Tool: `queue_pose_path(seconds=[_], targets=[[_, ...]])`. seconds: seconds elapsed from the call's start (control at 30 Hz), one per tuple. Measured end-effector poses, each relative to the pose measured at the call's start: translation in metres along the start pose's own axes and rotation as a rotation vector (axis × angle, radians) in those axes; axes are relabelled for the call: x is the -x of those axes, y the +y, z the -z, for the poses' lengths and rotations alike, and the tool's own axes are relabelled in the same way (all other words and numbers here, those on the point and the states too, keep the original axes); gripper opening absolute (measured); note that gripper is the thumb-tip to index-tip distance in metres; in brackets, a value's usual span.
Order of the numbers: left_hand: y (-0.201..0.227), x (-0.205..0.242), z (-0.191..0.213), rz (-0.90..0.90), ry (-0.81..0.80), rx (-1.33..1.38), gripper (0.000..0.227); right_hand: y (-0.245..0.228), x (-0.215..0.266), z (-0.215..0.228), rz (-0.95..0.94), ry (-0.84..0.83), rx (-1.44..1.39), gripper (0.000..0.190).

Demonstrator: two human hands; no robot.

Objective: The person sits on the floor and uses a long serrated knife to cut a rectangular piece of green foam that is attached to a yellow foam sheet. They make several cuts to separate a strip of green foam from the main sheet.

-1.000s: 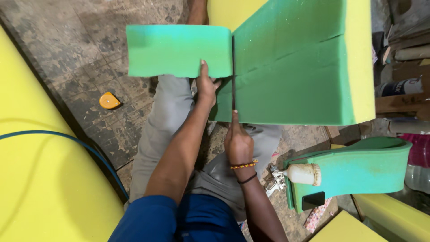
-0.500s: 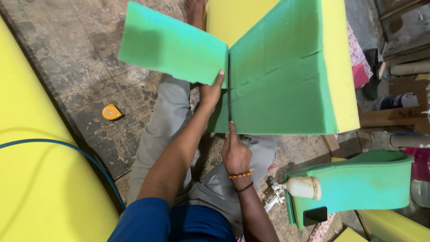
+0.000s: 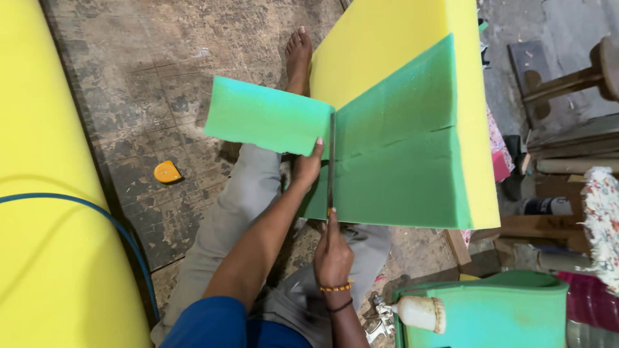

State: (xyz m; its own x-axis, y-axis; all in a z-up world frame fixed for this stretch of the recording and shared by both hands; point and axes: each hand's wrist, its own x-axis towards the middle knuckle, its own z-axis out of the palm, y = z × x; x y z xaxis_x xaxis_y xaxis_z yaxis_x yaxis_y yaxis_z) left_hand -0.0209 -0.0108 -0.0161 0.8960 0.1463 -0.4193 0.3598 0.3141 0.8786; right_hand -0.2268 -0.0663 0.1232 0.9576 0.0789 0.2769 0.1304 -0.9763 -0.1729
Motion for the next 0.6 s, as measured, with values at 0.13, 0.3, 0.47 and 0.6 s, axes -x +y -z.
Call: queue_pose_path(seconds=[0.13,0.3,0.47,0.6], targets=[[0.014,-0.005,-0.006,0.086,-0.028,-0.246,0.076,0.003,-0.016,-0.005,-0.050,-0.009,-0.017,0.054],[0.025,-0.008,-0.020,-0.097,-0.049,-0.318,0.073,0.024,-0.005,0.011,0.002,0.110,0.002,0.054],[0.023,-0.007,-0.048,-0.057,-0.062,-0.465,0.074,0.057,0.001,0.008,-0.093,0.098,-0.043,0.056],[0.027,-0.003,-0.056,-0.115,-0.077,-0.557,0.073,0.073,-0.024,-0.015,-0.188,0.117,-0.075,0.054]])
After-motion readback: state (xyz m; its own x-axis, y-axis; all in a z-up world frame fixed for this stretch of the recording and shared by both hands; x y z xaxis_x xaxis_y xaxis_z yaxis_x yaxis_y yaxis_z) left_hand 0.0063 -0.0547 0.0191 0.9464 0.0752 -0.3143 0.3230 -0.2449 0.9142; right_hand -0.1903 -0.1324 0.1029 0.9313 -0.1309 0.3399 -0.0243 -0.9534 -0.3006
